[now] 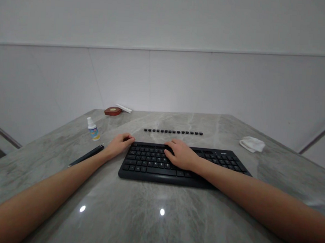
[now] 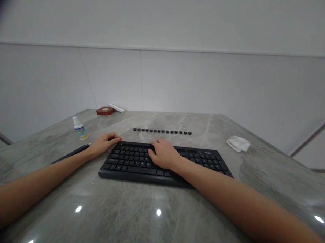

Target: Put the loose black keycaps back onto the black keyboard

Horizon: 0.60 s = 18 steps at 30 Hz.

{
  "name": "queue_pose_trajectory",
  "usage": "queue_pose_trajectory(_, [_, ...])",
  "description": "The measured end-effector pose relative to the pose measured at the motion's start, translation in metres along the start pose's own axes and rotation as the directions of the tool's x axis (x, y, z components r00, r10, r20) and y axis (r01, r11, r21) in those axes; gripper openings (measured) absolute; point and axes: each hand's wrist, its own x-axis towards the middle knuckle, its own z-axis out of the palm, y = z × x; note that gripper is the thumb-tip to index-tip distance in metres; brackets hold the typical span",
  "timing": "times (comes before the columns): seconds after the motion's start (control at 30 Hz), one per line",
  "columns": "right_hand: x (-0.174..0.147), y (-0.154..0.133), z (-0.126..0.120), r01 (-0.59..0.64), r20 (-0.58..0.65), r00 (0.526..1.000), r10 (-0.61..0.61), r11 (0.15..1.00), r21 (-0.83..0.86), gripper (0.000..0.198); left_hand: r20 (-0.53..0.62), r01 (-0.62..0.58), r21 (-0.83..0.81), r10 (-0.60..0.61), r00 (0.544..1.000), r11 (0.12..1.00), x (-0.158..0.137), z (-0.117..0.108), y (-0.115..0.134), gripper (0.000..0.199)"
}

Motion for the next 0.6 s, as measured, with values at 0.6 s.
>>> queue_pose_trajectory(0.6, [0.001,-0.002,0.001,0.000,-0.007,1.000,0.000,1.000,-0.013,0.037,0.321,0.087,-0.185,-0.023,0.947,0.979,0.017,-0.003,0.001,0.031])
